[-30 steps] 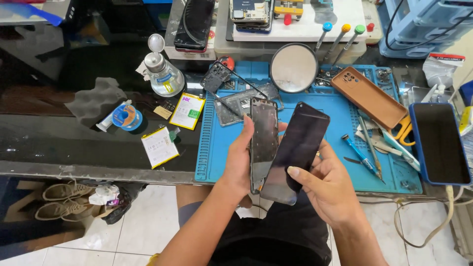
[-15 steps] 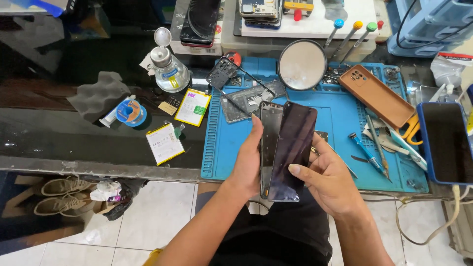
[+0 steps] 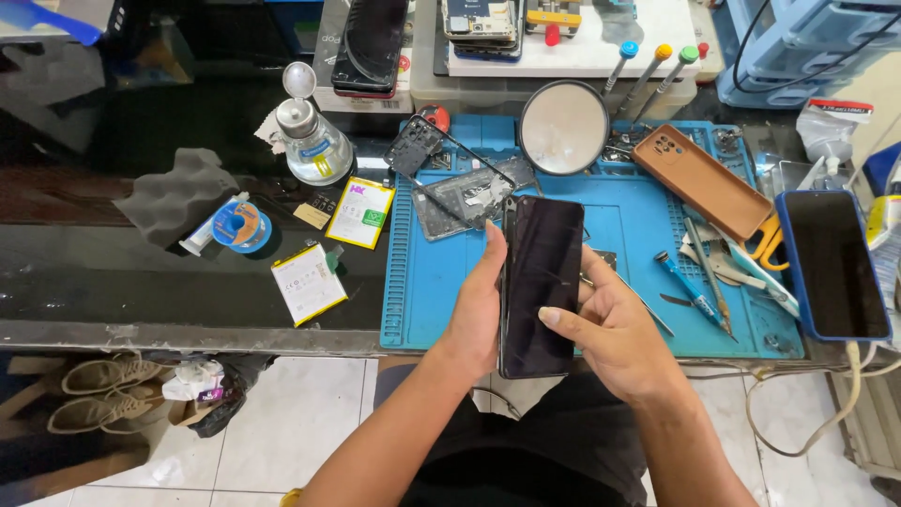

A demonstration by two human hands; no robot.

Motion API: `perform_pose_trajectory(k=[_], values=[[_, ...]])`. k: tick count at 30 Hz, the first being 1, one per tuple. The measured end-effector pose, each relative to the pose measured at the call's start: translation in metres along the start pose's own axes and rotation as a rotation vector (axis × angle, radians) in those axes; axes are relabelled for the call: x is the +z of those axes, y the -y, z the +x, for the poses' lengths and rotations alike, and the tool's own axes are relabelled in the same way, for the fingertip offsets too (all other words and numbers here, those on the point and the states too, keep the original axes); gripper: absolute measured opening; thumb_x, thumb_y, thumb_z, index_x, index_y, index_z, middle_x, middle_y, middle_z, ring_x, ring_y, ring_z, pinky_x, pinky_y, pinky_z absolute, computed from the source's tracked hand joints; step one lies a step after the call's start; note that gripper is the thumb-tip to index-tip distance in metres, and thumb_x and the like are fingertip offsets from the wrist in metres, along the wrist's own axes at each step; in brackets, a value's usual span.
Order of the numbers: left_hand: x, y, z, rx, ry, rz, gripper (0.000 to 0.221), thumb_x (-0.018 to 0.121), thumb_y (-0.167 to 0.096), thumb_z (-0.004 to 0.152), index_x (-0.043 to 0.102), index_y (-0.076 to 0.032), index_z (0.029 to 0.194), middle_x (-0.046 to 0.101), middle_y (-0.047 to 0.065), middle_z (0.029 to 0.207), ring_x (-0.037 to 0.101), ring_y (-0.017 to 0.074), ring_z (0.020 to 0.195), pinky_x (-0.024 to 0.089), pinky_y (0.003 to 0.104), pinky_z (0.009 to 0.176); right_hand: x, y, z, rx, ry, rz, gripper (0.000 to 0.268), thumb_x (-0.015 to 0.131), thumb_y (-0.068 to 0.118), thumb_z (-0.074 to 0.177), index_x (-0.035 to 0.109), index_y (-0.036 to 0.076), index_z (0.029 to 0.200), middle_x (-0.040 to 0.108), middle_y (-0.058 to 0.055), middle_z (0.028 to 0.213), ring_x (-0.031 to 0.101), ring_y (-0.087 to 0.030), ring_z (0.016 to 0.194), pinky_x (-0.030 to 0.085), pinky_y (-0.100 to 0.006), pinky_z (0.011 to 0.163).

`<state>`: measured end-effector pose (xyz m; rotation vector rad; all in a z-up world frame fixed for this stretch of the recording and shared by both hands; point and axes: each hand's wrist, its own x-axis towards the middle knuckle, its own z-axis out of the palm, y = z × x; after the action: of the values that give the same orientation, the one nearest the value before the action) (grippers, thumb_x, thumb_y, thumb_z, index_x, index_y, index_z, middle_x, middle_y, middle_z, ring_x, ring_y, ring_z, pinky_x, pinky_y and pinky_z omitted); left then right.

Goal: Disassembling a smartphone to test and install a new screen component, including handling the battery and motherboard.

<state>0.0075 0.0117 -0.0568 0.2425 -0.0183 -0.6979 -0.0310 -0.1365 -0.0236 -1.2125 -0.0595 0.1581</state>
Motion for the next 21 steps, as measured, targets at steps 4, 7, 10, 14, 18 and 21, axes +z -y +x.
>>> perform_pose_trajectory(k=[4,7,10,14,18,21], values=[[-0.023,0.005,0.014,0.006,-0.004,-0.003,0.08,0.049,-0.07,0.103,0.06,-0.001,0.141,0.068,0.024,0.131,0.072,0.0307,0.102,0.059,0.038,0.089,-0.01,-0.007,0.007,0.009,-0.022,-0.003,0.083,0.068,-0.007,0.085,0.03,0.003,0.158,0.072,-0.019,0.115,0.073,-0.024,0.098,0.064,-0.044,0.082],[-0.03,0.006,0.017,0.0,0.014,-0.039,0.08,0.049,-0.069,0.103,0.059,0.0,0.143,0.066,0.025,0.135,0.071,0.0329,0.105,0.058,0.04,0.092,-0.014,-0.009,0.008,0.028,-0.033,-0.017,0.08,0.069,-0.007,0.086,0.032,0.004,0.156,0.072,-0.019,0.113,0.073,-0.025,0.098,0.064,-0.043,0.083],[-0.031,0.006,0.018,0.011,0.006,-0.003,0.082,0.05,-0.07,0.102,0.058,-0.001,0.144,0.066,0.025,0.134,0.071,0.0318,0.106,0.059,0.039,0.091,-0.012,-0.008,0.009,0.043,-0.036,-0.016,0.082,0.069,-0.007,0.086,0.031,0.004,0.157,0.072,-0.02,0.113,0.073,-0.025,0.099,0.064,-0.045,0.084],[-0.016,-0.004,0.016,0.026,0.038,-0.011,0.08,0.046,-0.068,0.103,0.056,-0.001,0.147,0.063,0.025,0.138,0.069,0.0328,0.113,0.056,0.041,0.099,-0.006,-0.005,0.011,-0.014,-0.082,-0.142,0.086,0.072,-0.006,0.084,0.034,0.005,0.159,0.069,-0.016,0.112,0.07,-0.023,0.098,0.063,-0.043,0.088],[-0.02,0.0,0.013,0.031,0.036,0.065,0.082,0.041,-0.07,0.104,0.055,-0.001,0.147,0.064,0.023,0.138,0.068,0.0296,0.113,0.055,0.041,0.102,0.015,0.005,0.012,-0.087,-0.134,-0.311,0.081,0.073,-0.002,0.086,0.04,0.007,0.159,0.063,-0.01,0.112,0.067,-0.017,0.101,0.062,-0.038,0.096],[-0.023,-0.004,0.016,0.023,0.059,0.043,0.082,0.041,-0.07,0.105,0.054,-0.002,0.149,0.065,0.022,0.137,0.068,0.0301,0.114,0.054,0.041,0.102,0.018,0.002,0.009,-0.167,-0.176,-0.466,0.082,0.074,0.002,0.089,0.036,0.004,0.161,0.054,-0.011,0.114,0.063,-0.018,0.107,0.058,-0.041,0.101]])
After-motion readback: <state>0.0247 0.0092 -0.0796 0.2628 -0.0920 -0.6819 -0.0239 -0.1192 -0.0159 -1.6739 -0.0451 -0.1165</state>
